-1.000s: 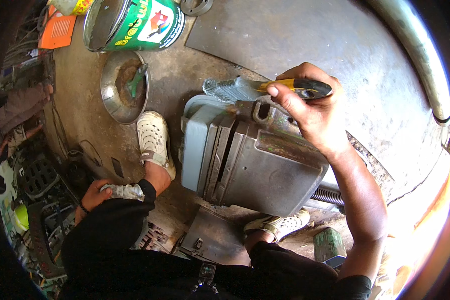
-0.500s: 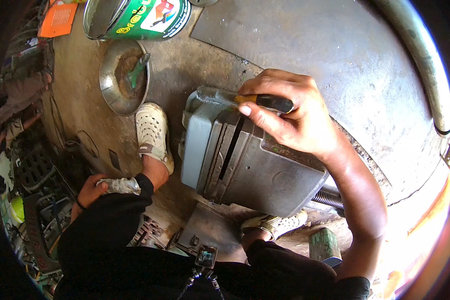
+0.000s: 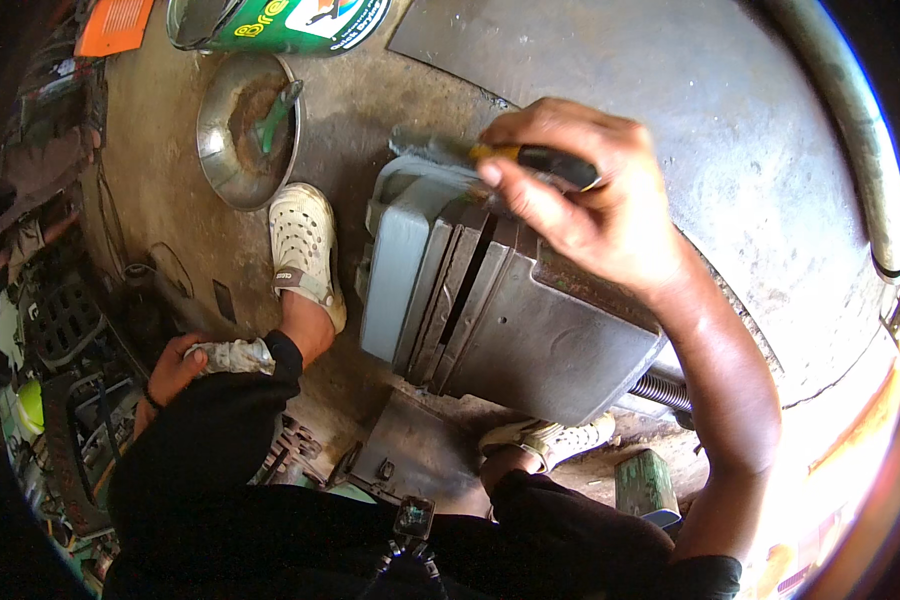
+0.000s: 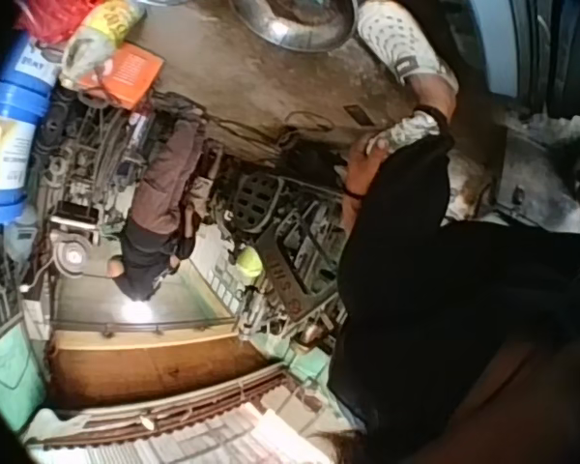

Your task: The person uses a brush to scrub a metal vise and other metal parts on the floor, then wipes the surfaces with a cloth. They repeatedly dip the brush into a container and continue scrubbing different areas of the vise and surrounding metal pieces.

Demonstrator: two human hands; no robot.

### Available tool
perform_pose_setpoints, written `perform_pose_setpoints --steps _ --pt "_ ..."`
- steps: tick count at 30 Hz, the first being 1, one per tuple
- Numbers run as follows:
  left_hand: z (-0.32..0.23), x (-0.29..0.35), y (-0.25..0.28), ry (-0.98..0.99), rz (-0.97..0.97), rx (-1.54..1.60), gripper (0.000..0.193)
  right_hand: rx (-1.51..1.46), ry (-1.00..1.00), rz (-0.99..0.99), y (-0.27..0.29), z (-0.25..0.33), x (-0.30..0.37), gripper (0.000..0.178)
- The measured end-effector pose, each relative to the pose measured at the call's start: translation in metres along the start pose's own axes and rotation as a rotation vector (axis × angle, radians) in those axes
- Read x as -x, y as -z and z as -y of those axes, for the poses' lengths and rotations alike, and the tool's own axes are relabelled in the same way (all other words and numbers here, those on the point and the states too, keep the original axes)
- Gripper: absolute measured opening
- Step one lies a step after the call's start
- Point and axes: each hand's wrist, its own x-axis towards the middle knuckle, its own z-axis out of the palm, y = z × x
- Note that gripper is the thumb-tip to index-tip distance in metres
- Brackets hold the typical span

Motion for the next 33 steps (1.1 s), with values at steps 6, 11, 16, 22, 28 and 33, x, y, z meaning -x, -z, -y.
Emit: perform_pose_setpoints --steps 6,11,16,22,28,33 --pt "0.014 -0.011 0.016 -0.074 -0.037 -0.362 0.06 -0.214 -0.28 -0.242 0.05 0.005 0.034 0.021" --pt "0.018 -0.018 0.011 -0.08 -0.043 -0.287 0.06 -0.333 -0.268 -0.372 0.118 0.011 0.088 0.032" --pt "0.008 -0.011 0.004 -0.07 -0.045 -0.24 0.061 -0.16 -0.365 -0.406 0.129 0.016 0.124 0.035" --pt "0.0 -0.008 -0.001 -0.061 -0.055 -0.228 0.062 -0.21 -0.347 -0.374 0.114 0.011 0.108 0.032" --pt "0.003 -0.008 -0.001 -0.068 -0.056 -0.2 0.063 -0.223 -0.319 -0.316 0.102 0.013 0.09 0.034" --pt "0.001 -0.008 -0.003 -0.071 -0.053 -0.17 0.063 -0.243 -0.339 -0.336 0.1 0.007 0.091 0.034"
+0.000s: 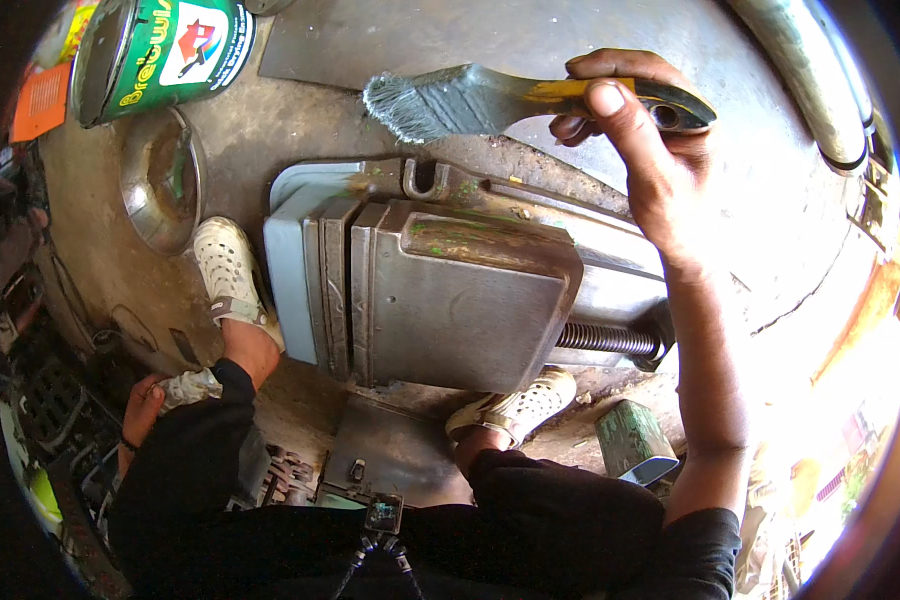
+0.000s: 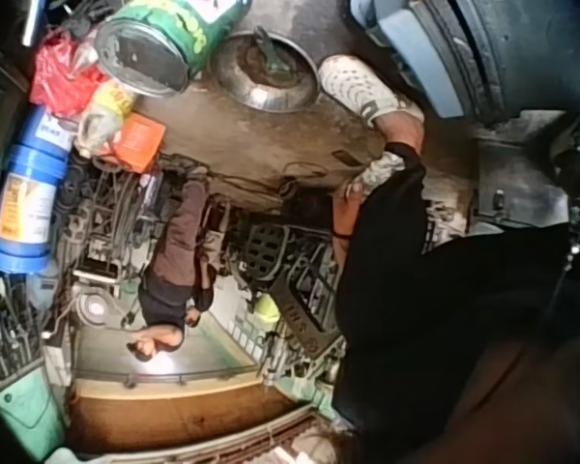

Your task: The person uses a brush to scrub a metal vise and other metal parts on the floor, then wipes the surfaces with a cloth. They repeatedly dip the brush into a container and continue scrubbing different areas of the vise and surrounding metal pieces.

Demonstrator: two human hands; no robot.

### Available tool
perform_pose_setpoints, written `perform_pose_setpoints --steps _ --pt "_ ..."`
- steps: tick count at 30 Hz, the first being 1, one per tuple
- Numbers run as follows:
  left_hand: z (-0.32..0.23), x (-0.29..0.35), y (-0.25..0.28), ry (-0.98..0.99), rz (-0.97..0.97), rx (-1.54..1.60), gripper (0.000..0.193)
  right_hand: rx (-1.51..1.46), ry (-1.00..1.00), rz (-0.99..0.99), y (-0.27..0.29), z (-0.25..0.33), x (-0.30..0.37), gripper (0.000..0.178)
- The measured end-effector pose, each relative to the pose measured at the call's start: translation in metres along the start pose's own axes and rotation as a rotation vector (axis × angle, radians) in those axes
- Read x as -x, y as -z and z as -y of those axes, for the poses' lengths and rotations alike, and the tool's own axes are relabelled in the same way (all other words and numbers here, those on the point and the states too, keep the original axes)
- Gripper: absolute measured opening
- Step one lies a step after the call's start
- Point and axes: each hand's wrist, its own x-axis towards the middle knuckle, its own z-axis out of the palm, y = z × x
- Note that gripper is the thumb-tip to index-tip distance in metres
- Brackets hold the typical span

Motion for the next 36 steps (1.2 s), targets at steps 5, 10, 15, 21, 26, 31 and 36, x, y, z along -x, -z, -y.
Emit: perform_pose_setpoints --steps 5,10,15,21,26,31,36 --pt "0.002 0.001 0.004 -0.012 0.005 -0.025 0.063 -0.058 0.0 -0.009 -0.006 -0.002 -0.004 0.034" --pt "0.021 0.002 0.007 0.03 -0.01 -0.03 0.053 -0.053 -0.052 0.049 -0.042 0.006 -0.008 0.03" --pt "0.03 0.003 0.007 0.017 0.017 0.031 0.053 0.127 0.04 0.332 -0.085 0.004 -0.026 0.024" --pt "0.017 0.002 0.002 0.016 0.01 0.111 0.052 0.25 0.234 0.476 -0.131 -0.021 -0.034 0.019" --pt "0.008 0.009 -0.003 0.052 -0.048 0.14 0.046 0.309 0.037 0.643 -0.106 -0.02 -0.035 0.025" --pt "0.005 0.005 -0.003 0.065 0.044 0.235 0.045 0.337 0.057 0.468 -0.089 -0.005 -0.04 0.025" --pt "0.001 0.003 -0.002 0.05 0.056 0.192 0.045 0.223 0.237 0.516 -0.125 -0.018 -0.047 0.026"
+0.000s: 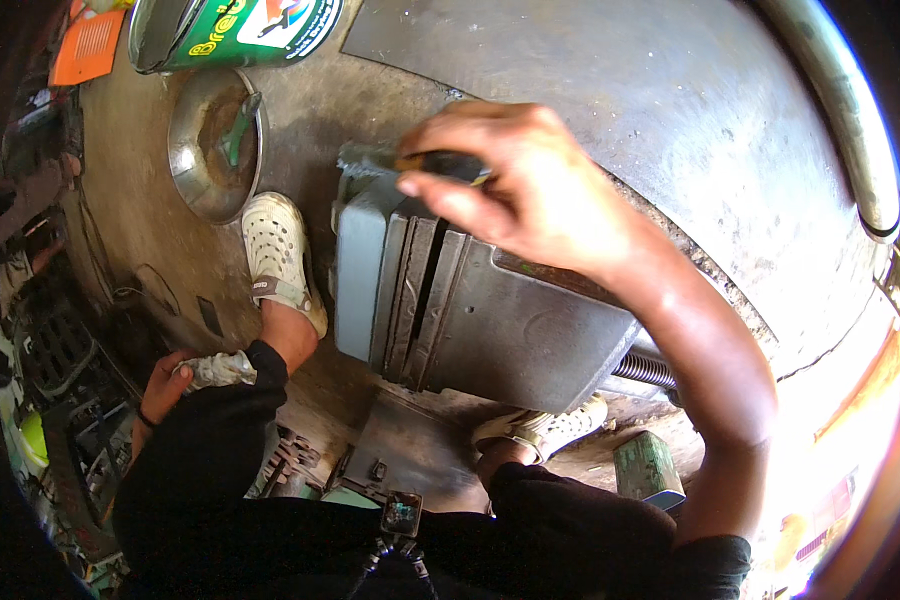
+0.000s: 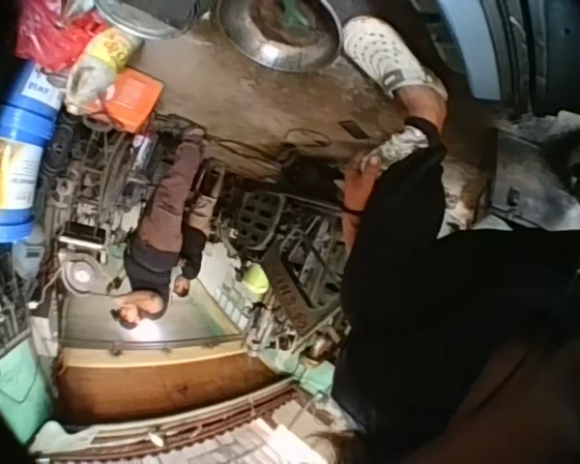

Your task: The person uses a brush to scrub a metal vise and other metal parts on the floor, then wipes the surfaces with a cloth. They repeatedly dip the brush into a container and continue scrubbing different areas of the vise and surrounding metal pieces.

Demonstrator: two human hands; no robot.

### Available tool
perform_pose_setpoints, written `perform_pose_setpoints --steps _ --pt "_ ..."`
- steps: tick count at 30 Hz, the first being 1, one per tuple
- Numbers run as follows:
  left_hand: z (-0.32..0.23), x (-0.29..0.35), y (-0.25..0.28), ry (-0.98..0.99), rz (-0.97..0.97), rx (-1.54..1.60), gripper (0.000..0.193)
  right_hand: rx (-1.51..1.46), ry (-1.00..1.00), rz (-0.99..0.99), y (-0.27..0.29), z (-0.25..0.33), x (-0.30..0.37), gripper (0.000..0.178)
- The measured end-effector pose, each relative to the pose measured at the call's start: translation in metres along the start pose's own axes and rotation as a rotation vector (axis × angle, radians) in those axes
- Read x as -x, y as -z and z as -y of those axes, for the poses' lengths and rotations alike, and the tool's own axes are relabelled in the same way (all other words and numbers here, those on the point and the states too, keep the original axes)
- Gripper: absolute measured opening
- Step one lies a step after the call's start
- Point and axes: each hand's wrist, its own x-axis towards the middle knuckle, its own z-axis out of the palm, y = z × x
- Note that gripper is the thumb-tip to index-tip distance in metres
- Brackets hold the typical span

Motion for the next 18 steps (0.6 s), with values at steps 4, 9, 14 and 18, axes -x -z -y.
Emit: perform_pose_setpoints --steps 4,9,14,18 --pt "-0.002 0.0 -0.002 -0.006 0.002 -0.013 0.046 0.07 -0.032 0.081 -0.012 -0.012 0.0 0.021" --pt "-0.003 0.001 -0.003 -0.005 0.005 -0.002 0.046 0.083 -0.117 0.123 0.022 -0.007 0.02 0.022" --pt "-0.003 0.0 -0.002 -0.023 0.011 -0.019 0.046 0.085 -0.082 0.031 0.022 0.006 0.015 0.021" --pt "0.001 -0.004 -0.001 -0.009 0.014 -0.029 0.045 0.011 0.016 0.025 -0.011 -0.005 -0.011 0.024"
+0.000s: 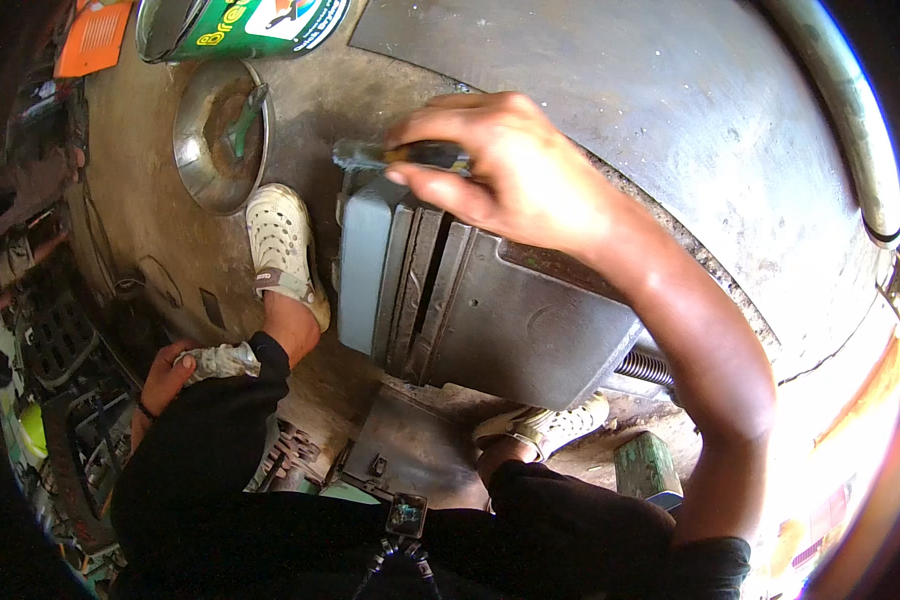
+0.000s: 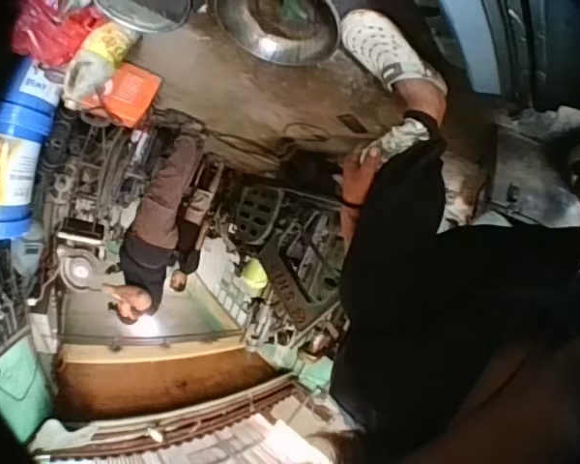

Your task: The person uses a brush to scrub a metal vise and other metal parts on the floor, then wipes the surfaces with a cloth. They repeatedly dip the brush into a container and continue scrubbing different areas of the vise and surrounding metal pieces.

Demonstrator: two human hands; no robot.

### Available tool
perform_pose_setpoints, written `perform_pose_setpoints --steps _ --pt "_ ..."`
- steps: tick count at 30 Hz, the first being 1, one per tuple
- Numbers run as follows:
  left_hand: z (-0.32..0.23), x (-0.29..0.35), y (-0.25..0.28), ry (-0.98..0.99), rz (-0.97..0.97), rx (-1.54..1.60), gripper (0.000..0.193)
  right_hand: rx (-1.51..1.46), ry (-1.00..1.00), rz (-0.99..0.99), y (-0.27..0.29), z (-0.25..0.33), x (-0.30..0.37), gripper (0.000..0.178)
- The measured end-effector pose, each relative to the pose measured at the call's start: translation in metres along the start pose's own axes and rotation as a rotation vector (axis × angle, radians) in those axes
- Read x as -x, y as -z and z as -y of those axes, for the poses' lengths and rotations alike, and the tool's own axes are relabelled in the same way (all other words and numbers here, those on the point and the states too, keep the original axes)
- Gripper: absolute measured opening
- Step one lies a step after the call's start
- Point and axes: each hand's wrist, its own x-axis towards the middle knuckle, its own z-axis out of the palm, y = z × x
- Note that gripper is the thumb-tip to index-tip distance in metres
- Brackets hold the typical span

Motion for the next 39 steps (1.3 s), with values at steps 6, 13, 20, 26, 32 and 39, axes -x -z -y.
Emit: perform_pose_setpoints --steps 6,13,20,26,32,39 --pt "0.006 0.002 0.0 -0.02 -0.063 -0.071 0.041 0.135 0.022 0.105 0.003 -0.01 0.007 0.02" --pt "-0.009 0.004 -0.002 0.016 -0.036 -0.113 0.042 0.095 -0.092 0.06 0.037 0.004 0.022 0.024" --pt "-0.022 0.002 -0.009 0.021 0.029 -0.039 0.04 0.174 0.06 0.207 -0.018 -0.006 -0.043 0.028" --pt "-0.011 0.008 -0.013 0.021 -0.026 -0.028 0.041 0.265 -0.027 0.277 0.002 0.015 -0.049 0.026" --pt "-0.012 0.007 -0.015 0.002 -0.021 -0.045 0.039 0.24 0.075 0.3 -0.022 0.016 -0.063 0.025" --pt "-0.006 0.011 -0.023 0.003 -0.069 0.032 0.038 0.17 -0.101 0.154 0.006 0.019 -0.063 0.02"
